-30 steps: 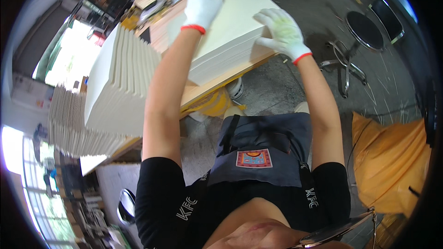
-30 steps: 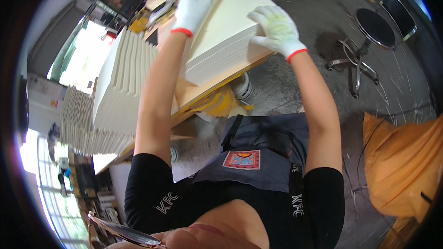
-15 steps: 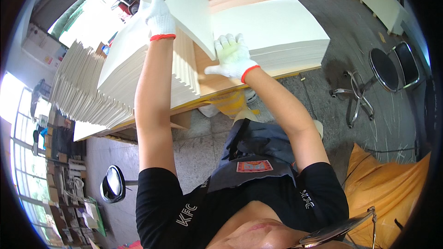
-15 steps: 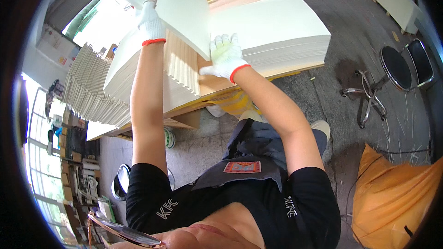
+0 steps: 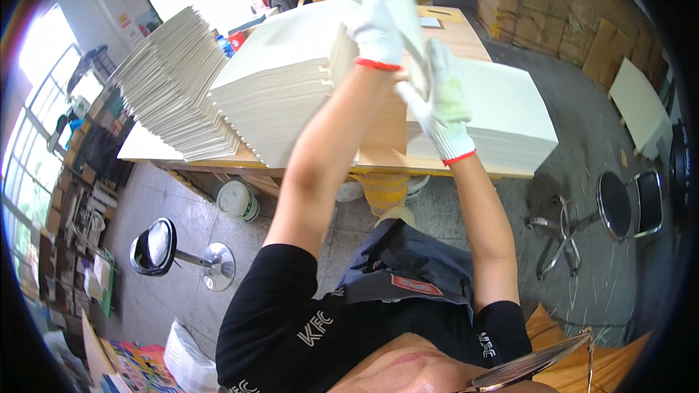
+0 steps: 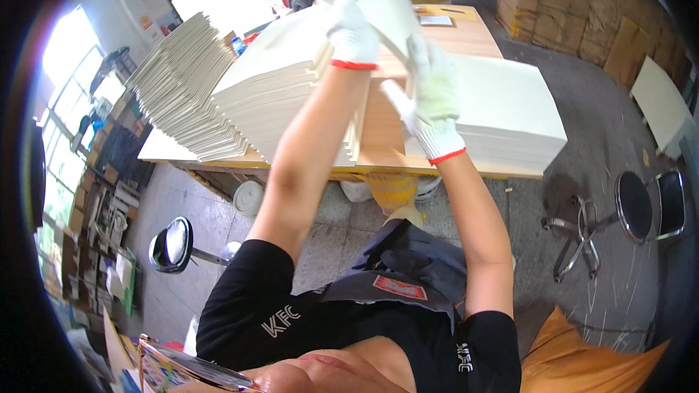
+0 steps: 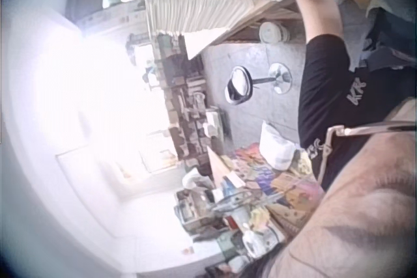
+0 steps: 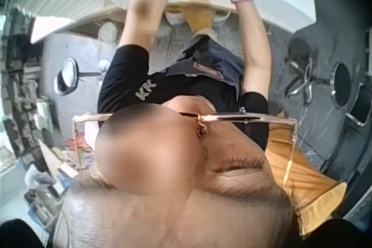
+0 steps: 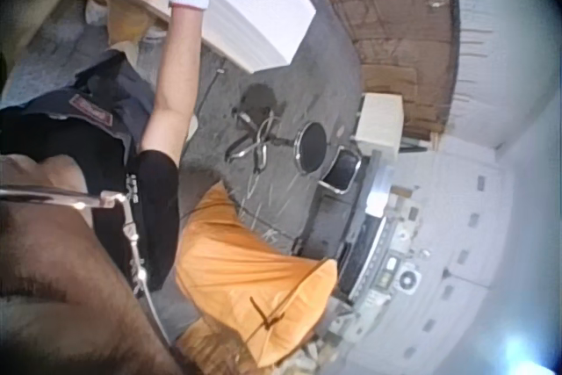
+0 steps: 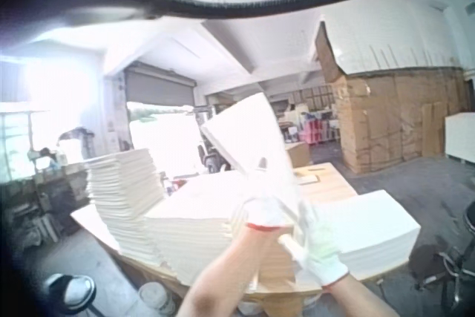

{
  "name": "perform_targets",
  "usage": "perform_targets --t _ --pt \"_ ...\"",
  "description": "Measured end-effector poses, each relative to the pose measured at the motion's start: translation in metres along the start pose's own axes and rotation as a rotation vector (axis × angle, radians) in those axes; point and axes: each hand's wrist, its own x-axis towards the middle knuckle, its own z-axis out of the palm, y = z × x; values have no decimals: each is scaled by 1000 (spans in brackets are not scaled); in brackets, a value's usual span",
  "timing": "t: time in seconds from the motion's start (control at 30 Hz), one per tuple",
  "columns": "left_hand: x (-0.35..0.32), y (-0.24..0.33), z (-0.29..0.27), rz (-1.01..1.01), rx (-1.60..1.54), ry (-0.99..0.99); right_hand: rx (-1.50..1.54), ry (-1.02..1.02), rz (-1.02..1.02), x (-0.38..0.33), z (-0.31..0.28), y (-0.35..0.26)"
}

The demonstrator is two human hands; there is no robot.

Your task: The person stacks large white paper sheets into a pile on a workbench and then places a thicker cover sheet on top of each stack.

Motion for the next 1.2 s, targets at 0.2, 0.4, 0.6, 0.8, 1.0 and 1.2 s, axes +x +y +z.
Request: perform_targets --t 0.2,0.4,0.6,0.8,1.0,1.2 --pt "-56 66 46 144 420 -654 372 336 -132 18 -48 19" --pt "13 198 -13 33 808 -918 829 316 153 83 -103 -36" --pt "112 224 -113 -126 1158 -355 1155 205 435 167 -45 -100" --pt "165 245 -190 53 733 -259 1086 -176 439 212 52 -117" --pt "174 255 -244 -60 2100 -703 -199 -699 92 196 102 -64" --pt "129 276 -235 -339 1892 -687 -246 -687 -8 168 57 -100"
